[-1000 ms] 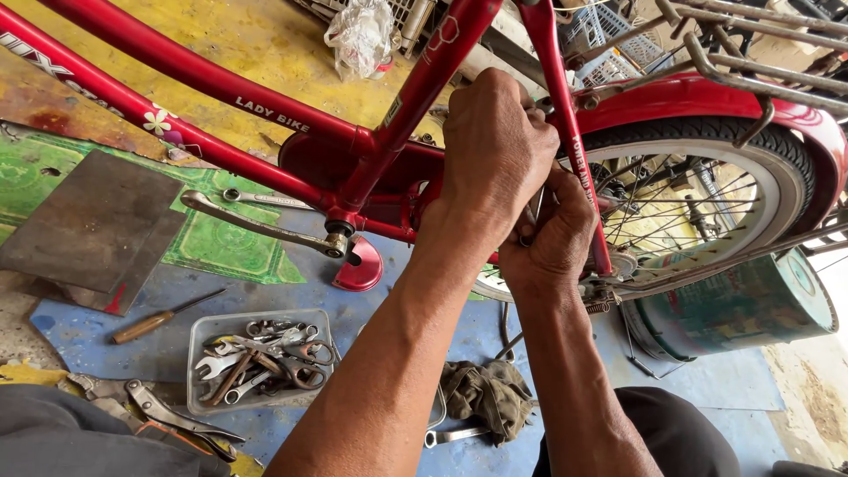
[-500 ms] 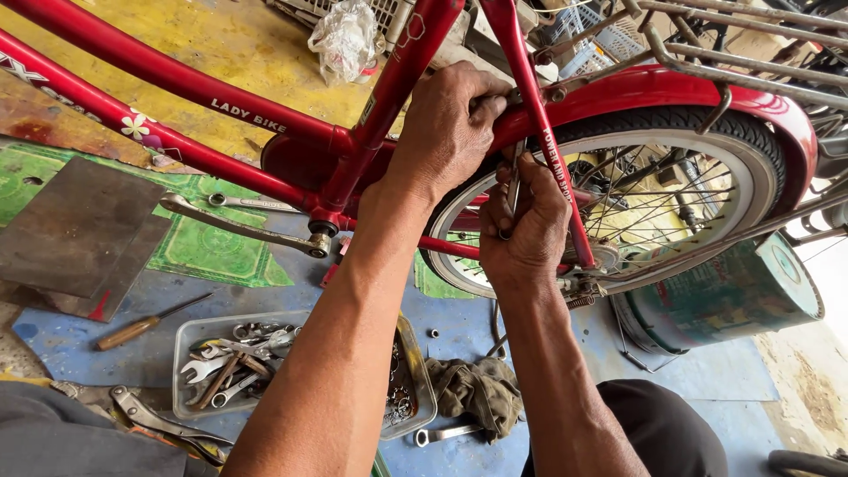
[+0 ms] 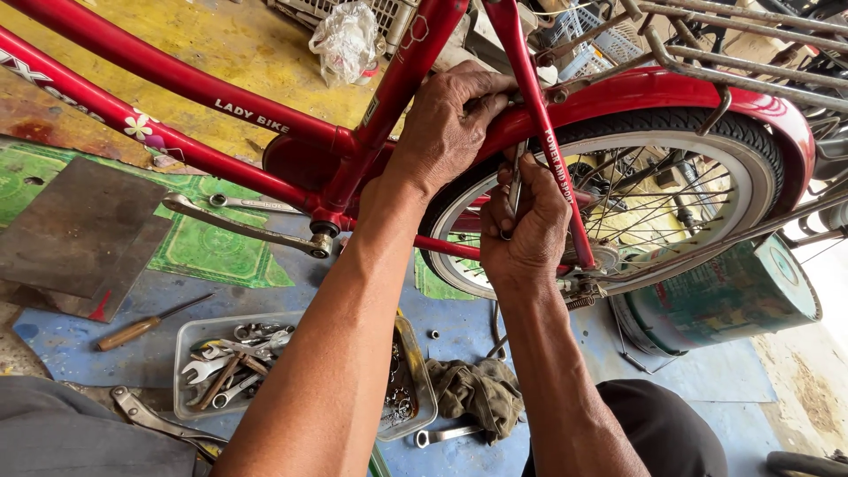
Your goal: The person is repairing a red bicycle by tightening bolts on the rear frame near the wheel using a wrench. They wipe the area with a cloth and continue adjusting components with hand tools.
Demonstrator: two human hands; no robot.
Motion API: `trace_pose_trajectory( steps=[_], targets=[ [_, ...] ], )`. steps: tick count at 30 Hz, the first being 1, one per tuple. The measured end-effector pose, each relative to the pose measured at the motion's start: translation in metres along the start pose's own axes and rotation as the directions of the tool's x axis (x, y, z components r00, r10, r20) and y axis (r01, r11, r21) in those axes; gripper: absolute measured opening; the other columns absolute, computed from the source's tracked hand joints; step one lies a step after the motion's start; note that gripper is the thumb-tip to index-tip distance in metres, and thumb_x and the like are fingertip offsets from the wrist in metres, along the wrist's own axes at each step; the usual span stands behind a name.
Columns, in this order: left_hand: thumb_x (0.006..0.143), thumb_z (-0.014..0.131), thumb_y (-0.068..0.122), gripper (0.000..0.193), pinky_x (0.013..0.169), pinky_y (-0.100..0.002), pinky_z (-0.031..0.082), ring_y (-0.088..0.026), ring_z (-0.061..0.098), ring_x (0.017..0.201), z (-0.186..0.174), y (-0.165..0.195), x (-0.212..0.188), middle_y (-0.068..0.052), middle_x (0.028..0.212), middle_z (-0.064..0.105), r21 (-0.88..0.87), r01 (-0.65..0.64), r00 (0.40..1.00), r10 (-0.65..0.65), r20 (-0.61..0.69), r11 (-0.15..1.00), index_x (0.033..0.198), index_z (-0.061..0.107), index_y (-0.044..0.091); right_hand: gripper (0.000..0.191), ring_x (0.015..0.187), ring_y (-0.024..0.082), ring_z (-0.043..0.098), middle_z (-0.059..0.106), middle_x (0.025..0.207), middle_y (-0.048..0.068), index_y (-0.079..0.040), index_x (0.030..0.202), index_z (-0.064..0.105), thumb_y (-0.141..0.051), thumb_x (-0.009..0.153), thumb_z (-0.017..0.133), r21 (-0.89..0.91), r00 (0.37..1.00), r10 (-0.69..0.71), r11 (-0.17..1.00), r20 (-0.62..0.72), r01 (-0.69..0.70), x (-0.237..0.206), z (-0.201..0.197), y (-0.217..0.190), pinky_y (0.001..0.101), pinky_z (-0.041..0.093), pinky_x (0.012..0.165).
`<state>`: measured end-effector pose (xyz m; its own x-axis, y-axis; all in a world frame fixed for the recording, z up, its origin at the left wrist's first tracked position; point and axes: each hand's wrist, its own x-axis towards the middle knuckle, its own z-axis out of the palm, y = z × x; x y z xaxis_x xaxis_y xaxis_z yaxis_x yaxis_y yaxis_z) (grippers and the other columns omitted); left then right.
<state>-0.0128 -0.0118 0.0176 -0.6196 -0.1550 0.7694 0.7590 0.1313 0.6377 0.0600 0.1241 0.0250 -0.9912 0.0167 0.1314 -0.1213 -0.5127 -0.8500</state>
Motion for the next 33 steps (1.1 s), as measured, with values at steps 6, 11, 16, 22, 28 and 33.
trace_pose_trajectory(
  steps=[6, 11, 16, 22, 28, 33],
  targets=[
    [0.098, 0.068, 0.012, 0.014, 0.081, -0.036, 0.058, -0.026, 0.073, 0.090, 0.002, 0.002, -0.007, -0.011, 0.101, 0.074, 0.079, 0.155, 0.987, -0.151, -0.051, 0.985, 0.107, 0.077, 0.006, 0.018, 0.041, 0.007, 0.039, 0.065, 0.076, 0.003, -0.003, 0.105, 0.067, -0.019, 0.098, 0.062, -0.018, 1.000, -0.022, 1.000, -0.012, 0.022, 0.000, 0.001, -0.001, 0.0259, 0.030, 0.039],
    [0.095, 0.068, 0.011, 0.016, 0.083, -0.038, 0.059, -0.027, 0.075, 0.092, 0.002, 0.016, -0.014, -0.015, 0.102, 0.075, 0.098, 0.148, 0.976, -0.130, -0.176, 0.984, 0.102, 0.075, -0.002, 0.017, 0.041, 0.008, 0.040, 0.066, 0.076, 0.003, -0.002, 0.104, 0.067, -0.018, 0.099, 0.062, -0.005, 0.999, -0.014, 1.000, -0.029, 0.014, -0.001, 0.001, 0.000, 0.0260, 0.030, 0.039],
    [0.095, 0.067, 0.012, 0.016, 0.064, -0.037, 0.061, -0.025, 0.076, 0.071, -0.001, 0.029, -0.001, -0.015, 0.090, 0.078, 0.128, 0.264, 0.964, -0.257, -0.071, 0.956, 0.096, 0.077, 0.000, 0.017, 0.041, 0.008, 0.040, 0.066, 0.075, 0.003, -0.003, 0.103, 0.066, -0.018, 0.099, 0.061, 0.001, 0.999, -0.008, 1.000, -0.035, 0.009, -0.002, 0.001, -0.002, 0.0258, 0.031, 0.038],
    [0.090, 0.069, 0.011, 0.013, 0.059, -0.035, 0.063, -0.023, 0.077, 0.063, 0.006, 0.050, 0.002, -0.016, 0.079, 0.077, 0.171, 0.349, 0.937, -0.338, -0.089, 0.921, 0.089, 0.078, 0.002, 0.014, 0.040, 0.008, 0.041, 0.065, 0.072, 0.003, -0.005, 0.100, 0.066, -0.018, 0.097, 0.060, 0.007, 0.999, 0.007, 1.000, -0.050, -0.006, -0.002, -0.001, -0.003, 0.0260, 0.032, 0.038],
    [0.090, 0.068, 0.008, 0.015, 0.058, -0.039, 0.060, -0.027, 0.075, 0.060, 0.012, 0.076, 0.006, -0.019, 0.071, 0.075, 0.168, 0.494, 0.869, -0.479, -0.125, 0.853, 0.080, 0.077, 0.000, 0.013, 0.043, 0.008, 0.041, 0.057, 0.066, 0.000, -0.005, 0.096, 0.065, -0.018, 0.100, 0.061, 0.049, 1.000, -0.026, 0.998, 0.003, 0.026, 0.001, -0.004, -0.002, 0.0263, 0.032, 0.039],
    [0.084, 0.068, 0.005, 0.011, 0.058, -0.037, 0.063, -0.027, 0.076, 0.062, 0.021, 0.093, 0.007, -0.022, 0.073, 0.074, 0.162, 0.511, 0.857, -0.483, -0.182, 0.844, 0.083, 0.075, -0.003, 0.018, 0.043, 0.006, 0.038, 0.057, 0.063, -0.003, -0.004, 0.089, 0.069, -0.015, 0.094, 0.057, 0.059, 0.997, 0.010, 0.998, -0.076, -0.005, 0.003, -0.011, 0.002, 0.0222, 0.031, 0.040]
  ],
)
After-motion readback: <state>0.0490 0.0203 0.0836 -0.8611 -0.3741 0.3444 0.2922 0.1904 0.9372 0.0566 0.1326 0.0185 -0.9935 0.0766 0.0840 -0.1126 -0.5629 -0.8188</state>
